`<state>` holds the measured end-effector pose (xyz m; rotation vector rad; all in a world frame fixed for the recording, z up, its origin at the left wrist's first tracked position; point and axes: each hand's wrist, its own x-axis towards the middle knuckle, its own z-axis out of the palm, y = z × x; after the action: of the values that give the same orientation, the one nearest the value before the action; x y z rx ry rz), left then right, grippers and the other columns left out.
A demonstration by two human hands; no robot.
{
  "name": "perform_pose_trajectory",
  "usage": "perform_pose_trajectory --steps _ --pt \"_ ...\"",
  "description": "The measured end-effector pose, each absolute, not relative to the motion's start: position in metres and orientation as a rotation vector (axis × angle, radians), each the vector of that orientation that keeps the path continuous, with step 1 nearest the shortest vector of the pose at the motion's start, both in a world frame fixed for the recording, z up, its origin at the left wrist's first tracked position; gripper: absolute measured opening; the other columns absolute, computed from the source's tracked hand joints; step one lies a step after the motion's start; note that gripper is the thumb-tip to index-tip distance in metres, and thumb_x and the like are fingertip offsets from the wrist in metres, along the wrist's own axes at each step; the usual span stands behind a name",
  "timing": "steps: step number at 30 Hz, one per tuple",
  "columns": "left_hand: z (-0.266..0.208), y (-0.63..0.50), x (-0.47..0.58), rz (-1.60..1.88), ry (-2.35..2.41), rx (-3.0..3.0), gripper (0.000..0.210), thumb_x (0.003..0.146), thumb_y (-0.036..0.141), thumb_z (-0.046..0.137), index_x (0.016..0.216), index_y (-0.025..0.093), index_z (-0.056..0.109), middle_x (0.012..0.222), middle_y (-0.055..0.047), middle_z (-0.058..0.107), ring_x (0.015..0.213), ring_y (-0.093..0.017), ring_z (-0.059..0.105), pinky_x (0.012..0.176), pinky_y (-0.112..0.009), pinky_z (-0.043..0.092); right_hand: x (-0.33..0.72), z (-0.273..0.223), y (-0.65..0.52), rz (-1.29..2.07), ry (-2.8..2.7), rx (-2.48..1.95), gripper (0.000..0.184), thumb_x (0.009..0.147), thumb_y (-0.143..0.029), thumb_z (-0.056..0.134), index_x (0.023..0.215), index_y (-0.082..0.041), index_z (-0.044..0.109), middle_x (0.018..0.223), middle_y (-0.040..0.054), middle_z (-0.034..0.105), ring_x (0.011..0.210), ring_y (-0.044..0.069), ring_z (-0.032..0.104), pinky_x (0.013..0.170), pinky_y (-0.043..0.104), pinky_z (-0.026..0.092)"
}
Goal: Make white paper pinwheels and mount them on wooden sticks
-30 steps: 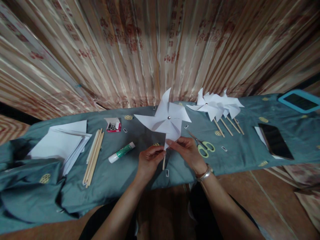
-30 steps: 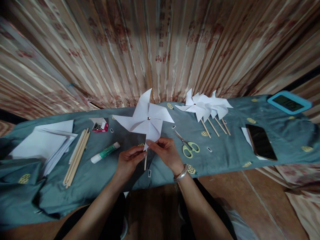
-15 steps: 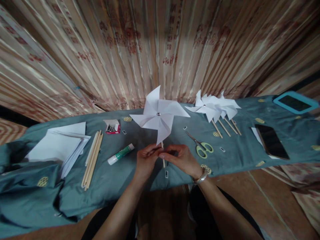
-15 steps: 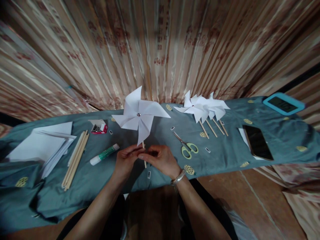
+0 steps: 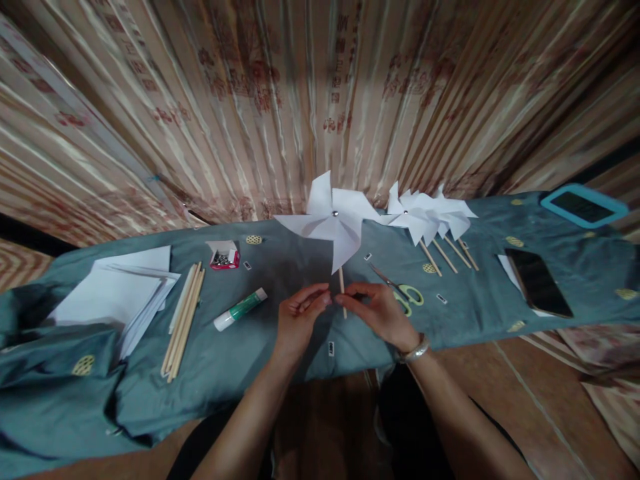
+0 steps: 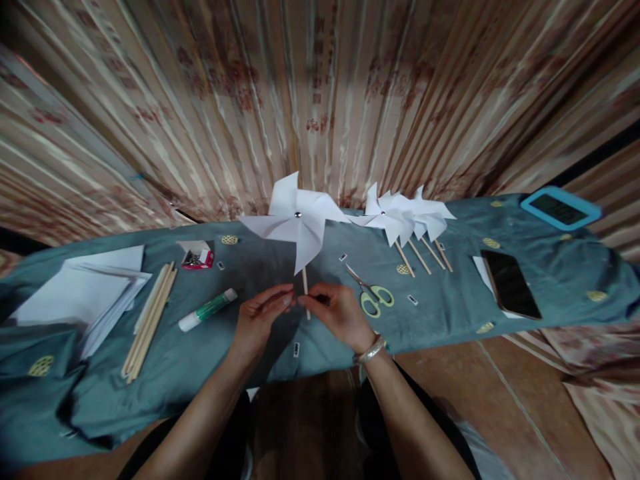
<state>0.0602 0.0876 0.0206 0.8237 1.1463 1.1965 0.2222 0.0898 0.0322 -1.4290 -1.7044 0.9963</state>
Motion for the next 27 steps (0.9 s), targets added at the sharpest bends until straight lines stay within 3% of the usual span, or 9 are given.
perform_pose_trajectory --steps 4,9,13,21,27 --pt "0.018 0.088 0.062 1.177 1.152 0.859 0.026 0.060 0.031 0.079 0.083 0.018 0.077 0.073 -0.004 0.074 0.068 -0.015 0.066 0.069 -0.027 0.052 0.258 0.039 0.106 0.680 -1.661 -1.580 0.038 0.083 -0.051 0.060 0.065 -0.019 0.067 0.057 -0.0010 0.061 0.052 0.013 0.050 0.054 0.026 0.037" --pt "0.015 0.089 0.061 1.161 1.155 0.874 0.026 0.060 0.032 0.079 0.082 0.018 0.077 0.071 -0.004 0.074 0.068 -0.016 0.066 0.071 -0.028 0.052 0.310 0.043 0.118 0.210 -1.674 -1.850 0.044 0.085 -0.055 0.053 0.068 -0.019 0.069 0.060 0.0032 0.066 0.054 0.016 0.057 0.056 0.028 0.038" --pt "0.017 0.090 0.059 1.147 1.171 0.878 0.025 0.060 0.032 0.078 0.081 0.018 0.077 0.073 -0.004 0.074 0.068 -0.016 0.066 0.071 -0.028 0.052 0.341 0.034 0.124 -0.157 -1.773 -2.101 0.041 0.090 -0.048 0.047 0.078 -0.017 0.071 0.072 0.0106 0.072 0.065 0.024 0.064 0.058 0.031 0.039" --pt "0.018 0.089 0.050 1.136 1.187 0.897 0.024 0.058 0.033 0.079 0.078 0.019 0.077 0.070 -0.004 0.073 0.068 -0.017 0.066 0.069 -0.028 0.052 0.355 0.013 0.131 -0.368 -1.866 -2.328 0.037 0.093 -0.039 0.043 0.086 -0.016 0.072 0.076 0.0141 0.071 0.073 0.027 0.066 0.061 0.034 0.041" --pt "0.018 0.089 0.047 1.120 1.196 0.902 0.021 0.061 0.031 0.078 0.078 0.020 0.077 0.071 -0.003 0.073 0.068 -0.016 0.066 0.070 -0.027 0.051 0.361 0.005 0.136 -0.306 -1.942 -2.237 0.033 0.091 -0.033 0.047 0.078 -0.013 0.071 0.096 0.0168 0.072 0.089 0.029 0.063 0.079 0.038 0.044"
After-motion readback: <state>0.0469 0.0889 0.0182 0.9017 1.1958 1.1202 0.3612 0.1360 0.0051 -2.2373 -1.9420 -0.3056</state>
